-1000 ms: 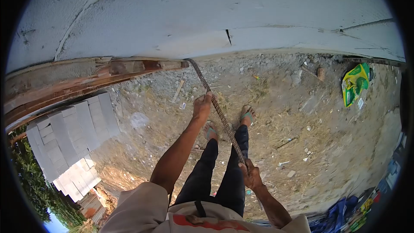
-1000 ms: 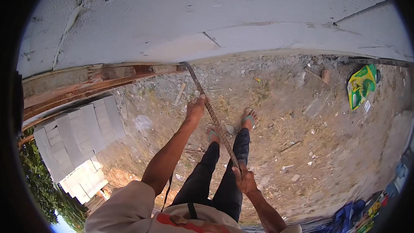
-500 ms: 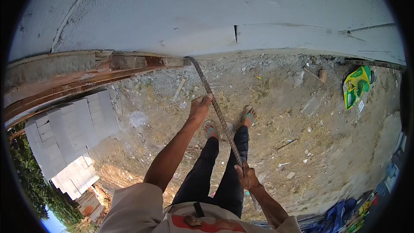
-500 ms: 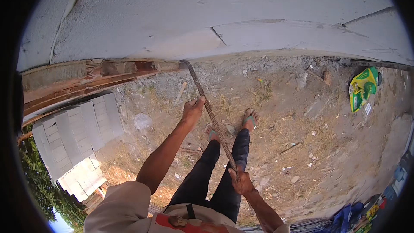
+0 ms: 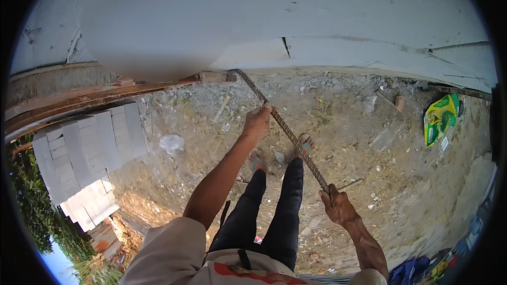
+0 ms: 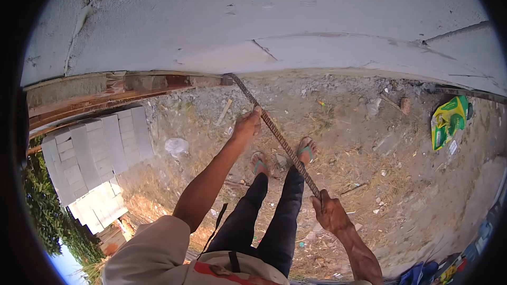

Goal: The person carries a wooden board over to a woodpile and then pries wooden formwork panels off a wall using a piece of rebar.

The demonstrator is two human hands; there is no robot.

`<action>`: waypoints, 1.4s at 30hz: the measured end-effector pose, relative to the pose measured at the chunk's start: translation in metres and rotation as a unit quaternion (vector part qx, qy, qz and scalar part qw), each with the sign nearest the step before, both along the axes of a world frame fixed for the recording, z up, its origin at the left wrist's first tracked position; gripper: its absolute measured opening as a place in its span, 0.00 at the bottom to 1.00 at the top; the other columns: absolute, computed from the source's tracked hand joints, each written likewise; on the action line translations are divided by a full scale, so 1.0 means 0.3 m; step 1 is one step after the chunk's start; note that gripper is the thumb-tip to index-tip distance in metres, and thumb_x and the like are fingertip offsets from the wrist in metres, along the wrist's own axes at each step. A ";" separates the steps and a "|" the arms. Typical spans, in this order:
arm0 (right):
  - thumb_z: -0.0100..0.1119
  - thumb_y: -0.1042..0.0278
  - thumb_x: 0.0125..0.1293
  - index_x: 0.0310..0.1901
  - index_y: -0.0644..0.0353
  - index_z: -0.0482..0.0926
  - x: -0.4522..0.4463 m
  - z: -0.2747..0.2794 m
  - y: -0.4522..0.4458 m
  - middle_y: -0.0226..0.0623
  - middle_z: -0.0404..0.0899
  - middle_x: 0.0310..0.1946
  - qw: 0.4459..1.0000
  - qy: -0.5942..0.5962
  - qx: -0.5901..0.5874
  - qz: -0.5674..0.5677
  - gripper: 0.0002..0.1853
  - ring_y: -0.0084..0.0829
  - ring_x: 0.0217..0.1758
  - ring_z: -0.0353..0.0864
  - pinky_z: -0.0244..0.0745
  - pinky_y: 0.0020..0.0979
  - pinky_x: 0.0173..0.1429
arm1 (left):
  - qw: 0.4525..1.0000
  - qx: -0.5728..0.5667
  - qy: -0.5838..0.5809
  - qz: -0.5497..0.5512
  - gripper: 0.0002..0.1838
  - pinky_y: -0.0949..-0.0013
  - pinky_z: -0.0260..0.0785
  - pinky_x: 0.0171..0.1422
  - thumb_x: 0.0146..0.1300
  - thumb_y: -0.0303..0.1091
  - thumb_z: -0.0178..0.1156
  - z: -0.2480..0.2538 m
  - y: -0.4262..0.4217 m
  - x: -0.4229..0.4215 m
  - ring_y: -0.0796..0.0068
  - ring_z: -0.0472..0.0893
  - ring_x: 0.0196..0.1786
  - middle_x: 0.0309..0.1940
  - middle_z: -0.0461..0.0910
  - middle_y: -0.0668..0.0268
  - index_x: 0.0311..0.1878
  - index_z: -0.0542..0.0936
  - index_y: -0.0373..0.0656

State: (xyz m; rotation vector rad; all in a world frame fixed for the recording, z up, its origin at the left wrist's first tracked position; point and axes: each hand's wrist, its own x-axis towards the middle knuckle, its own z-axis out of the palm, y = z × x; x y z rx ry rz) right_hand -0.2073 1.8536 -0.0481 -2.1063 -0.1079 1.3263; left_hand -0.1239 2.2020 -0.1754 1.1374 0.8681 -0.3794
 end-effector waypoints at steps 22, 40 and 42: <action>0.52 0.50 0.81 0.39 0.68 0.73 -0.536 0.080 0.166 0.56 0.74 0.19 0.979 -0.024 0.096 -0.177 0.23 0.61 0.24 0.80 0.69 0.49 0.27 | 0.992 0.091 -0.065 -0.060 0.21 0.75 0.58 0.33 0.82 0.50 0.54 0.363 -0.005 -0.246 0.88 0.63 0.30 0.25 0.68 0.80 0.46 0.88 0.43; 0.63 0.52 0.77 0.28 0.52 0.68 -0.312 0.363 0.188 0.19 0.62 0.18 0.878 -0.263 0.183 -0.357 0.22 0.15 0.21 0.58 0.53 0.26 0.25 | 0.911 0.056 -0.377 -0.156 0.33 0.63 0.61 0.33 0.79 0.65 0.50 0.927 -0.129 -0.259 0.75 0.67 0.26 0.21 0.69 0.71 0.34 0.81 0.42; 0.60 0.53 0.79 0.26 0.52 0.64 -0.303 0.487 0.195 0.21 0.59 0.16 0.842 -0.297 0.225 -0.390 0.24 0.16 0.17 0.55 0.51 0.26 0.22 | 0.943 -0.130 -0.240 -0.189 0.36 0.65 0.58 0.32 0.77 0.70 0.48 0.908 -0.075 -0.266 0.78 0.64 0.25 0.20 0.69 0.71 0.27 0.78 0.45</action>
